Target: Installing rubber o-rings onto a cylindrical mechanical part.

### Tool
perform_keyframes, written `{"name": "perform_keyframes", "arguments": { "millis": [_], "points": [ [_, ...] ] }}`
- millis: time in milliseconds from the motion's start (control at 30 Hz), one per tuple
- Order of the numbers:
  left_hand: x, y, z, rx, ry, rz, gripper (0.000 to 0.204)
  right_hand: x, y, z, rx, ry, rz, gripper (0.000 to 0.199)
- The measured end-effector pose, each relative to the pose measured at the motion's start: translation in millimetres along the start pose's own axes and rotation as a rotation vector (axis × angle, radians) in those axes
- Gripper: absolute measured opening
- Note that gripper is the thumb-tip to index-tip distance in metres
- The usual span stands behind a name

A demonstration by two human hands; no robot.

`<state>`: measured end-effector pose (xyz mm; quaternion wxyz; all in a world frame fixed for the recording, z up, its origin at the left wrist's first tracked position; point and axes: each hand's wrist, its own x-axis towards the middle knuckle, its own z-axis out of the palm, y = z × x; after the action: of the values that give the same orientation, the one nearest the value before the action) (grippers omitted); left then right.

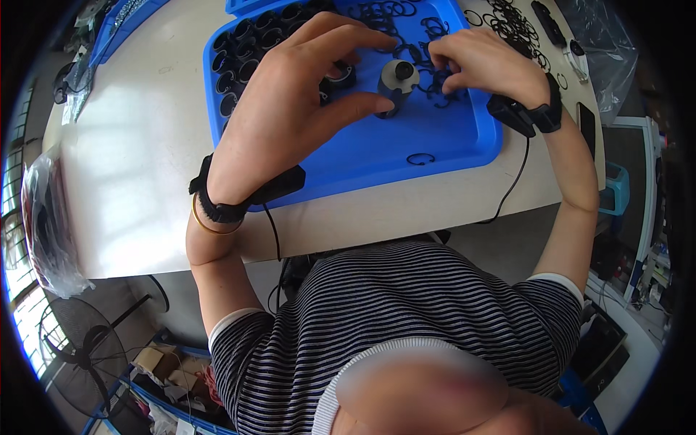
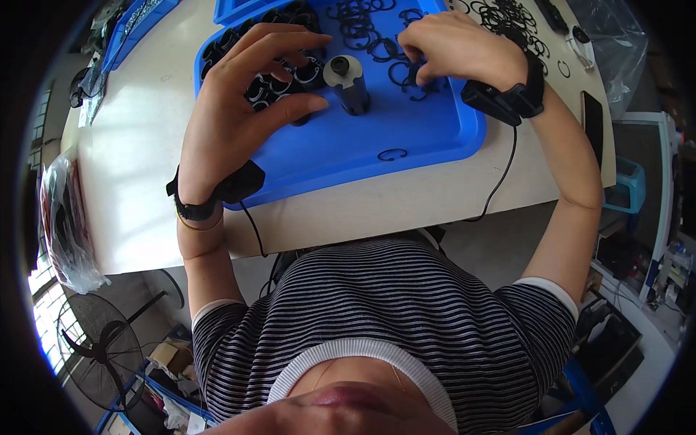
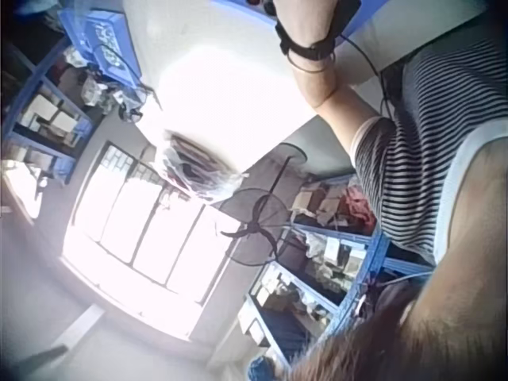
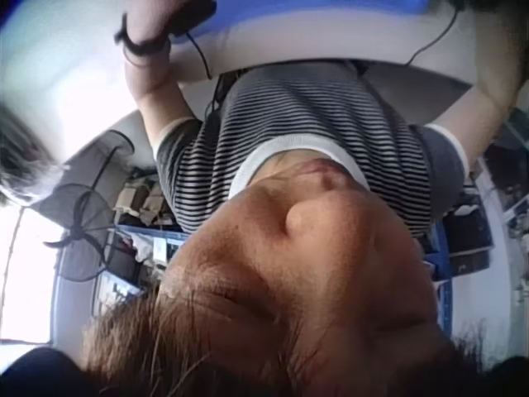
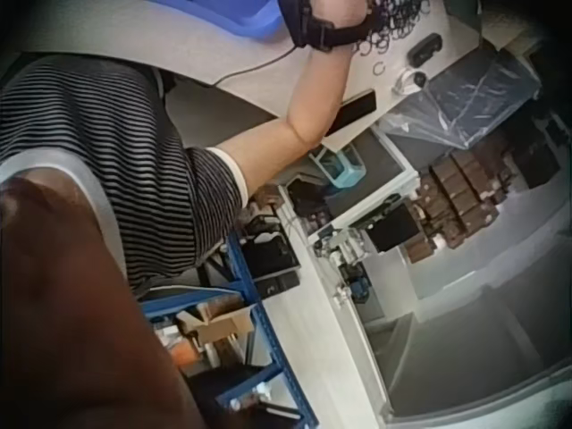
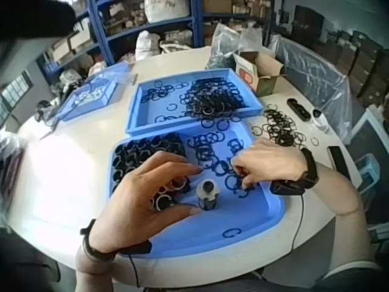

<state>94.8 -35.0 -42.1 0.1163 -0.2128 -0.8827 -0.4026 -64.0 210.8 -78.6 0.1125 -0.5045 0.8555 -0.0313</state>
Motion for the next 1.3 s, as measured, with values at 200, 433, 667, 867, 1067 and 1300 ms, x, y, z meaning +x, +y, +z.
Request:
{"name": "perform_keyframes", "arguments": {
  "millis": [200, 433, 667, 867, 1067, 1300],
  "points": [
    [0, 0, -3, 0.018, -0.022, 0.025, 0.052, 3, -8, 8, -0.043, -0.068, 0.010, 0.026],
    [-1, 0, -1, 0.012, -0.012, 0.010, 0.051, -1, -1, 4, 0.059, -0.124, 0.028, 0.017],
    [0, -4, -5, -0.084, 0.012, -0.014, 0.043, -9, -8, -46, 0.471, 0.022, 0.050, 0.012],
    [2, -4, -8, -0.224, 0.052, -0.120, 0.025, -21, -26, -66, 0.838, 0.292, -0.014, 0.009],
    [4, -7, -7, -0.379, 0.064, -0.158, 0.019, -19, -42, -56, 1.016, 0.325, -0.087, 0.014],
    [3, -8, -6, -0.412, 0.064, -0.123, 0.016, -13, -54, -51, 1.115, 0.306, -0.158, 0.016]
  ]
}}
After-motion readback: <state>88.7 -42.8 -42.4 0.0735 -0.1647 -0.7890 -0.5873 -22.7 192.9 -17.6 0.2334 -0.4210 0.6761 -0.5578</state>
